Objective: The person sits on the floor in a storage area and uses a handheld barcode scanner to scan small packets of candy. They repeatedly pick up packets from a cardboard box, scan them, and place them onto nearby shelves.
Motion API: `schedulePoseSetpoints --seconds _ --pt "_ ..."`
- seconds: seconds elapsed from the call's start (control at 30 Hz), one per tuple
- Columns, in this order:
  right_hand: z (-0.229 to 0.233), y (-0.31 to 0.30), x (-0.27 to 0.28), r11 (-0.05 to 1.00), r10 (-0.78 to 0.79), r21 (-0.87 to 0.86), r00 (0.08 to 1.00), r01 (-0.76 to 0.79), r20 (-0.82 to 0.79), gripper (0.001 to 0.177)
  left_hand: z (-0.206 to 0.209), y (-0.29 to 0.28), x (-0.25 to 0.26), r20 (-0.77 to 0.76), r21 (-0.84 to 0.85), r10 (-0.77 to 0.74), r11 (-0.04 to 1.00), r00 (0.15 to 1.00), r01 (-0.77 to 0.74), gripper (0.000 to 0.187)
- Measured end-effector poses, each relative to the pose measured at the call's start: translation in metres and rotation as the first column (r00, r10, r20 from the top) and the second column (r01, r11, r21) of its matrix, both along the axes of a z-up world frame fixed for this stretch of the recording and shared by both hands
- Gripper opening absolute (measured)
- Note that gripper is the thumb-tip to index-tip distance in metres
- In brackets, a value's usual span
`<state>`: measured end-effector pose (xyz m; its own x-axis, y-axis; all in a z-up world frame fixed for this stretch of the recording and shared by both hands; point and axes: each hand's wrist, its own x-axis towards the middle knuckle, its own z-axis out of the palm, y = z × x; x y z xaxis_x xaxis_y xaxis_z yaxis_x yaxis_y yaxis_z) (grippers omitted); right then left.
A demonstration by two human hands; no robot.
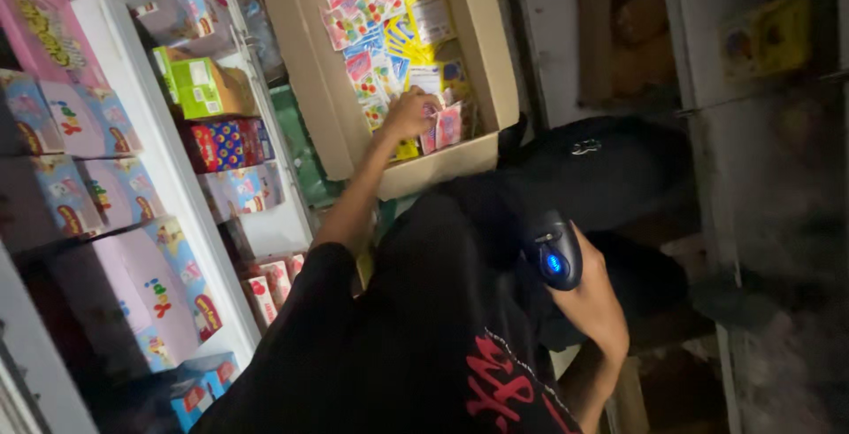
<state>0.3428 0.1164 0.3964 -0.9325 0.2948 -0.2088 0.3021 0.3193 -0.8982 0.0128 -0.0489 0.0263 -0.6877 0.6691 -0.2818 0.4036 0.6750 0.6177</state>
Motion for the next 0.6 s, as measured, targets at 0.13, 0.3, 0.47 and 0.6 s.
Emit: schedulePoseSetpoints --seconds 0.13,0.3,0.47,0.6 --pt "-0.003 -0.010 0.006 0.989 -0.114 -0.087 0.992 0.119 0.057 0.031 -0.012 0.002 -0.041 -0.086 0.052 0.346 0.938 0.934 -0.343 0.070" --pt "0.000 -0.022 -0.017 0.988 -0.048 -0.149 0.999 0.046 -0.010 0.036 -0.006 -0.031 -0.070 -0.158 0.122 0.679 0.734 0.717 -0.668 0.099" --pt "-0.002 -0.036 -0.045 0.969 0.134 -0.185 0.975 -0.166 -0.175 0.047 -0.011 -0.008 -0.035 -0.394 0.150 0.679 0.713 0.620 -0.685 0.086" --pt "-0.011 -0.043 -0.045 0.955 0.138 -0.252 0.987 -0.155 -0.085 0.040 -0.012 0.015 -0.015 -0.230 0.238 0.419 0.900 0.878 -0.366 0.068"
